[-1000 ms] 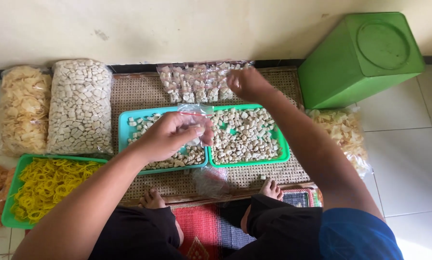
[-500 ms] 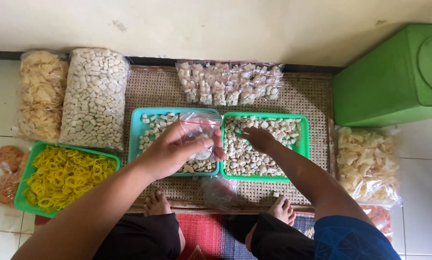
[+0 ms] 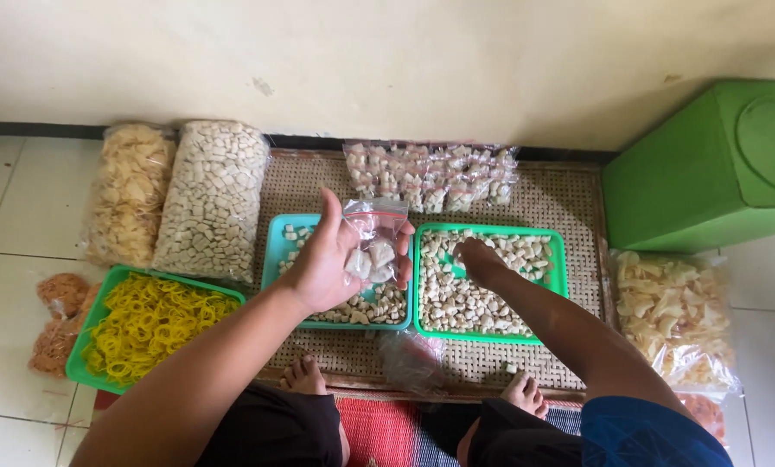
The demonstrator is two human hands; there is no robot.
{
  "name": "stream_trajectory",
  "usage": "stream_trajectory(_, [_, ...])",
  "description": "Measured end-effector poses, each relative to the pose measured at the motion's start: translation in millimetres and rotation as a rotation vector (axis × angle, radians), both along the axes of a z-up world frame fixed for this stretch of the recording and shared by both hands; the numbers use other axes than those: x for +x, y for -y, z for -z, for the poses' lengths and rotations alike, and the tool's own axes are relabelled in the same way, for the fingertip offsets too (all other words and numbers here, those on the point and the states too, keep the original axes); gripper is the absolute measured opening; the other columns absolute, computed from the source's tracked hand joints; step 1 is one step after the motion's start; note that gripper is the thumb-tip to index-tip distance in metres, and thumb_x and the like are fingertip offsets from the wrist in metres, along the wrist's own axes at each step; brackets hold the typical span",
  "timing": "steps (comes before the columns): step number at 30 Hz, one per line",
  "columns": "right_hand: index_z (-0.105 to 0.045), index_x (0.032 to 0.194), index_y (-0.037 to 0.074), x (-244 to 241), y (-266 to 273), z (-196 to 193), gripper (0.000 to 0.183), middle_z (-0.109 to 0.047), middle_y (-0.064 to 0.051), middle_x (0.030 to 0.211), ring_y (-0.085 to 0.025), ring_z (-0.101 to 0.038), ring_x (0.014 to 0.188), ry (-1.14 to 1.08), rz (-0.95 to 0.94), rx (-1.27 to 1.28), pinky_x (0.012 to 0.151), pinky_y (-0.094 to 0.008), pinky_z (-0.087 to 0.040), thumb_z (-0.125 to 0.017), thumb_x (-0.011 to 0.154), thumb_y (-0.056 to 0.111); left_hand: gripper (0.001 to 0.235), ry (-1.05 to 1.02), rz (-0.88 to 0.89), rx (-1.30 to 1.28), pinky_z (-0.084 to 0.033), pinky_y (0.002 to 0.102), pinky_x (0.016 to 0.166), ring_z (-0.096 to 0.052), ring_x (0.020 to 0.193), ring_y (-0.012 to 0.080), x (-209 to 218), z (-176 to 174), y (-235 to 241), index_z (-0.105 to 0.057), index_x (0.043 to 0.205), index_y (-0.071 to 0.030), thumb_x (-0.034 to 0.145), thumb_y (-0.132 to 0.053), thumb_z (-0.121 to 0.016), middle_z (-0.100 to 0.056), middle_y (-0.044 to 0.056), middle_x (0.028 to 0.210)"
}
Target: The person sits on a mat and repeatedly scoops small white food pieces from green trays into small clear plastic bags. They seal each bag and place it in a growing stack. The person handles the food by hand and uses no tools.
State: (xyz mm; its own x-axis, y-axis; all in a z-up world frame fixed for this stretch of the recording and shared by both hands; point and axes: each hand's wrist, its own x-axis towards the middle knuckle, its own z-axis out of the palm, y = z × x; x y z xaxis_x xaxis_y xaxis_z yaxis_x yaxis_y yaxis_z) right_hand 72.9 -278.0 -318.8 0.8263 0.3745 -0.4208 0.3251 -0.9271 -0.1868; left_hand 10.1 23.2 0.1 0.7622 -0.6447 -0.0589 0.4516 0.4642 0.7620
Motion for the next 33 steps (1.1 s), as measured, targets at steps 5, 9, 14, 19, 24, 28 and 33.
stream_trajectory(5, [-0.076,0.111,0.012,-10,-17,-92,0.016,-0.073,-0.012,0.105,-0.026,-0.076,0.091,-0.144,0.644,0.667,0.085,-0.044,-0.059,-0.065,0.100,0.017,0.104,0.074,0.022,0.134,-0.059,0.042,0.076,-0.068,0.081,0.0289,-5,17,-5,-0.058,0.123,0.002,0.089,-0.083,-0.007,-0.059,0.016,0.093])
stream_trajectory(9, [-0.072,0.118,-0.004,-33,-46,-228,0.023,-0.072,-0.023,0.108,-0.026,-0.071,0.096,-0.102,0.702,1.019,0.087,-0.042,-0.059,-0.069,0.098,0.006,0.107,0.021,0.014,0.060,-0.059,0.041,0.071,-0.067,0.076,0.0299,-14,2,-3,-0.059,0.118,0.002,0.087,-0.086,-0.005,-0.060,0.017,0.095])
stream_trajectory(14, [-0.074,0.106,0.001,-59,-64,-341,0.012,-0.067,-0.009,0.094,-0.015,-0.067,0.090,0.212,0.474,1.356,0.086,-0.033,-0.061,-0.071,0.095,-0.001,0.098,0.185,0.131,0.231,-0.057,0.036,0.066,-0.065,0.071,0.0253,-21,-10,9,-0.057,0.120,0.000,0.092,-0.080,-0.007,-0.060,0.015,0.092])
stream_trajectory(19, [-0.077,0.096,0.005,-106,-90,-395,0.015,-0.071,-0.011,0.092,-0.024,-0.073,0.088,0.578,0.172,1.117,0.081,-0.034,-0.059,-0.074,0.089,-0.008,0.093,0.242,0.213,0.215,-0.059,0.037,0.067,-0.066,0.074,0.0252,-31,2,24,-0.058,0.117,-0.002,0.096,-0.077,-0.009,-0.060,0.017,0.093])
stream_trajectory(24, [-0.075,0.096,-0.002,-127,-93,-401,0.014,-0.070,-0.015,0.089,-0.028,-0.073,0.085,0.506,0.033,1.171,0.080,-0.037,-0.062,-0.075,0.085,-0.011,0.087,0.272,0.233,0.170,-0.061,0.037,0.064,-0.065,0.072,0.0230,-40,-5,28,-0.058,0.115,-0.004,0.097,-0.076,-0.012,-0.056,0.013,0.091])
stream_trajectory(28, [-0.074,0.095,-0.002,-138,-99,-408,0.005,-0.072,-0.013,0.080,-0.019,-0.070,0.080,0.376,0.087,1.194,0.079,-0.039,-0.060,-0.072,0.091,-0.002,0.088,0.286,0.232,0.177,-0.062,0.036,0.063,-0.064,0.070,0.0213,-41,-10,23,-0.058,0.115,-0.004,0.097,-0.076,-0.011,-0.054,0.012,0.087])
stream_trajectory(33, [-0.077,0.095,0.003,-138,-92,-405,0.013,-0.075,-0.013,0.081,-0.030,-0.070,0.089,0.378,0.090,1.099,0.093,-0.045,-0.050,-0.071,0.097,0.015,0.084,0.239,0.201,0.202,-0.062,0.036,0.065,-0.063,0.074,0.0209,-44,-14,20,-0.060,0.114,-0.006,0.099,-0.073,-0.012,-0.053,0.010,0.088])
